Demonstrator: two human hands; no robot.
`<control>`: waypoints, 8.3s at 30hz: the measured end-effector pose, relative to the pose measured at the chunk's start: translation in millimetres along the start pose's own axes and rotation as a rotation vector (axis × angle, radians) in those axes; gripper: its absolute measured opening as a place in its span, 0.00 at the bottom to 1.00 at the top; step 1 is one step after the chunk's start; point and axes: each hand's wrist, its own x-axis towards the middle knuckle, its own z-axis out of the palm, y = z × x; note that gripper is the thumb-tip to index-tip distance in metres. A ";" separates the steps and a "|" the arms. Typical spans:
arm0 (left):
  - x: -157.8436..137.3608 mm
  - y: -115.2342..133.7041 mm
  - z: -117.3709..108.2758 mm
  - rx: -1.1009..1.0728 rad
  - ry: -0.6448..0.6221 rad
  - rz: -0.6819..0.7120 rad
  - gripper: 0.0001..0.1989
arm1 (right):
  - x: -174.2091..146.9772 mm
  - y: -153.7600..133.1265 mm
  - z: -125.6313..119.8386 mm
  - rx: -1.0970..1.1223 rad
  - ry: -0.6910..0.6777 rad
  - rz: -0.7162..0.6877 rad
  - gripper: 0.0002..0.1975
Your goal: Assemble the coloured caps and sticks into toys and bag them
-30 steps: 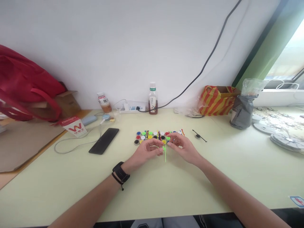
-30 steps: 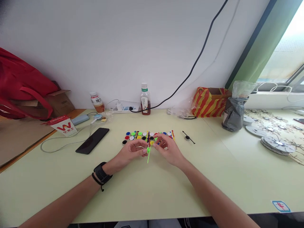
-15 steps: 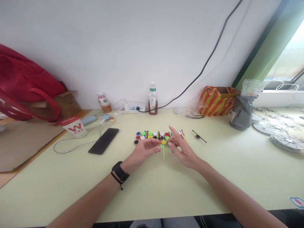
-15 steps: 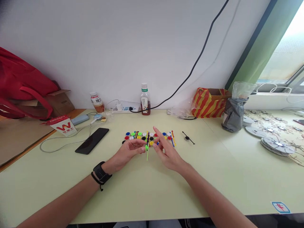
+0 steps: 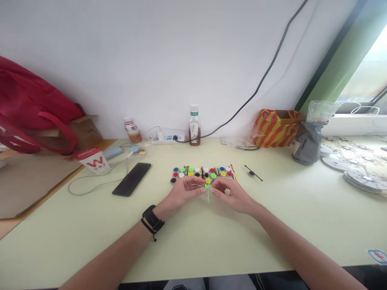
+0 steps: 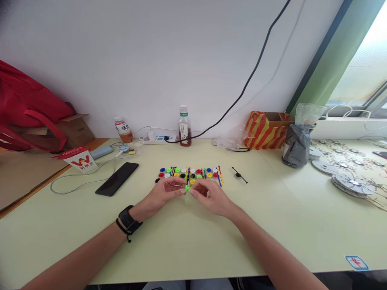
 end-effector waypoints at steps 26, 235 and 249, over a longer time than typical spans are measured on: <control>-3.7 -1.9 5.5 0.081 -0.163 -0.086 0.17 | 0.0 21.3 -66.4 -0.388 0.727 -0.091 0.11; -19.4 4.0 -5.5 0.723 -0.022 0.311 0.12 | -26.6 13.0 20.3 -0.467 -0.113 -0.210 0.10; -18.1 -0.9 -8.1 0.784 -0.036 0.288 0.14 | -12.1 51.3 -93.1 -0.793 0.434 0.257 0.09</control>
